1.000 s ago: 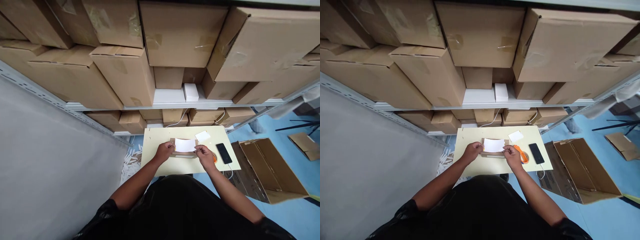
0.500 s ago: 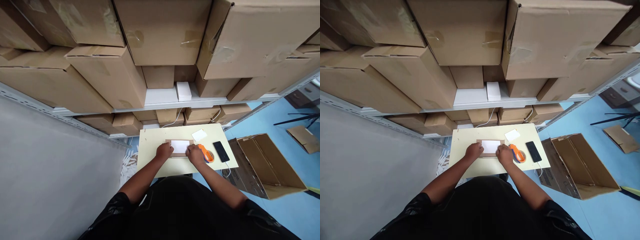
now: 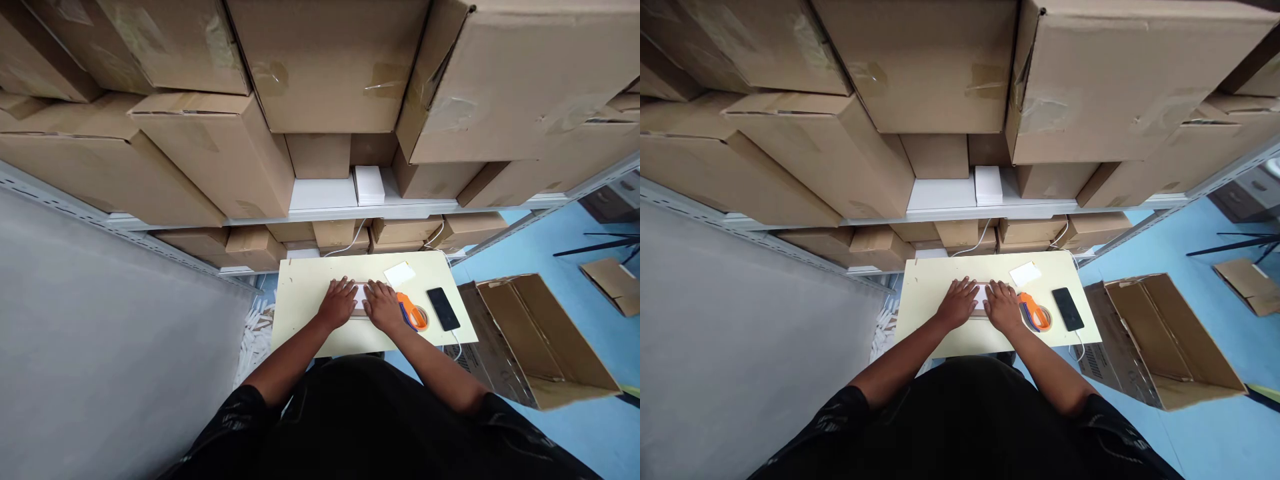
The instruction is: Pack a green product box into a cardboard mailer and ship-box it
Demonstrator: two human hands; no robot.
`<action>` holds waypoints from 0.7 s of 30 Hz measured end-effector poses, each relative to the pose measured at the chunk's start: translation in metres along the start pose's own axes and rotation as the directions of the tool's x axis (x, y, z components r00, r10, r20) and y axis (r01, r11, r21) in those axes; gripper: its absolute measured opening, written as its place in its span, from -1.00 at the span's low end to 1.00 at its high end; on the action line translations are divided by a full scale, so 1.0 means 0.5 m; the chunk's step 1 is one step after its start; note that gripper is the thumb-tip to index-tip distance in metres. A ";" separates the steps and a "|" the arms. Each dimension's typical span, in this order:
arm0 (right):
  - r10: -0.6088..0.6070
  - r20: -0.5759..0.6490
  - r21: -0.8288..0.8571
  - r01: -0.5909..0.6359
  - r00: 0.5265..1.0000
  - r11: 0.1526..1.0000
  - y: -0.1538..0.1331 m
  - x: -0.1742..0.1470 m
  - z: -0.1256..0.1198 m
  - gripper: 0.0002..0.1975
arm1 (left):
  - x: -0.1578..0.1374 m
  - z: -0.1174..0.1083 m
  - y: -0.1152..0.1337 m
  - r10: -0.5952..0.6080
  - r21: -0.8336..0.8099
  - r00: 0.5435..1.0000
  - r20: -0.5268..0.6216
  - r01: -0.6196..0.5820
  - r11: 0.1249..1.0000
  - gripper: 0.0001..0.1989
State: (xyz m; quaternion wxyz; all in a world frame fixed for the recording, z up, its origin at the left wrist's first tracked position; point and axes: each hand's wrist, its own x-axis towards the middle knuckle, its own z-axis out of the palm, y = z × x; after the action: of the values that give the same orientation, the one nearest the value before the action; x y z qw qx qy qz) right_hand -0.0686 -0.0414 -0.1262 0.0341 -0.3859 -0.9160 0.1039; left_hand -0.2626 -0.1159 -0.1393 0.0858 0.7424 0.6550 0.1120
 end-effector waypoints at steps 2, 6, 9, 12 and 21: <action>-0.008 0.025 -0.001 0.008 1.000 1.000 0.000 -0.001 0.015 -0.45 | -0.008 0.015 -0.004 0.018 0.003 1.000 0.008 -0.018 1.000 -0.47; -0.007 0.040 -0.003 0.008 0.999 1.000 0.006 -0.013 0.020 -0.43 | -0.021 0.011 -0.013 0.000 0.013 1.000 0.006 0.000 1.000 -0.38; -0.007 0.030 -0.002 0.007 1.000 1.000 0.009 -0.024 0.013 -0.41 | -0.027 -0.001 -0.018 -0.009 0.030 1.000 -0.009 0.009 1.000 -0.34; -0.018 0.039 0.003 0.018 0.999 1.000 0.010 -0.033 0.014 -0.39 | -0.033 -0.002 -0.022 0.031 0.031 0.999 0.012 -0.031 0.999 -0.36; 0.211 -0.047 0.315 -0.186 0.976 0.931 0.034 -0.059 0.035 -0.33 | -0.071 0.010 -0.034 -0.258 -0.282 0.964 -0.068 0.229 0.932 -0.31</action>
State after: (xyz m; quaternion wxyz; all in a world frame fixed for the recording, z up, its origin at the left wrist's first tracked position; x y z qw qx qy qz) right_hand -0.0385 -0.0536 -0.1464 0.1201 -0.4703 -0.8426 0.2332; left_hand -0.2815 -0.1489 -0.1508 0.1657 0.6298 0.7239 0.2278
